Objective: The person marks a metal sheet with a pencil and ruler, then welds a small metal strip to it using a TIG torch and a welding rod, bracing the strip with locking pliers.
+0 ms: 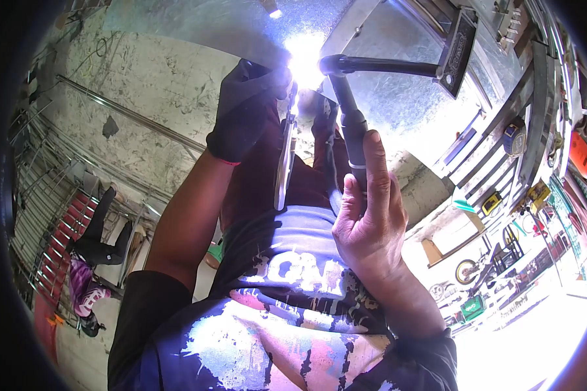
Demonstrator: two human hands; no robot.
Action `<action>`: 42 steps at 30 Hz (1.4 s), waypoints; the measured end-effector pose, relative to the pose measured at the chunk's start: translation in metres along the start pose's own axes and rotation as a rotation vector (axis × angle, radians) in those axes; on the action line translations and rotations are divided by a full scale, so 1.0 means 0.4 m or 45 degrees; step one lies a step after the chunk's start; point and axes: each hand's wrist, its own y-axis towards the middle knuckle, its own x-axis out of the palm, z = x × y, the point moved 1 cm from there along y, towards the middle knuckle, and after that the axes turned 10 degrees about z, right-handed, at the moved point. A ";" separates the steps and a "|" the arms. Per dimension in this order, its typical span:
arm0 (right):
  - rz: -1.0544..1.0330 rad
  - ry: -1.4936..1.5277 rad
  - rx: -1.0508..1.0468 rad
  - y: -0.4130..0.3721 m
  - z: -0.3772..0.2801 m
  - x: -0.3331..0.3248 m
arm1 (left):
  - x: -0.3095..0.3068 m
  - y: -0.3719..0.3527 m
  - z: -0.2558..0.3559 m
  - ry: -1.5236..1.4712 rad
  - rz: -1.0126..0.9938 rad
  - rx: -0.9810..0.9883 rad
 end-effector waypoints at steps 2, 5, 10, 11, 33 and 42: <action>-0.007 0.141 0.271 -0.013 -0.009 -0.008 | -0.004 0.015 -0.022 -0.202 -0.006 -0.044; 0.185 0.347 0.353 -0.036 0.031 -0.015 | -0.011 0.009 -0.010 0.258 -0.086 0.182; 0.170 0.326 0.423 -0.082 0.113 -0.058 | -0.065 -0.047 -0.052 0.763 -0.118 0.324; 0.166 0.315 0.420 -0.087 0.131 -0.065 | -0.065 -0.062 -0.053 0.854 -0.112 0.331; 0.135 0.120 0.071 -0.060 0.179 -0.092 | 0.046 -0.206 0.042 0.802 -0.091 -0.436; 0.145 0.181 0.052 -0.054 0.194 -0.111 | 0.006 -0.199 0.071 1.345 -0.156 -0.482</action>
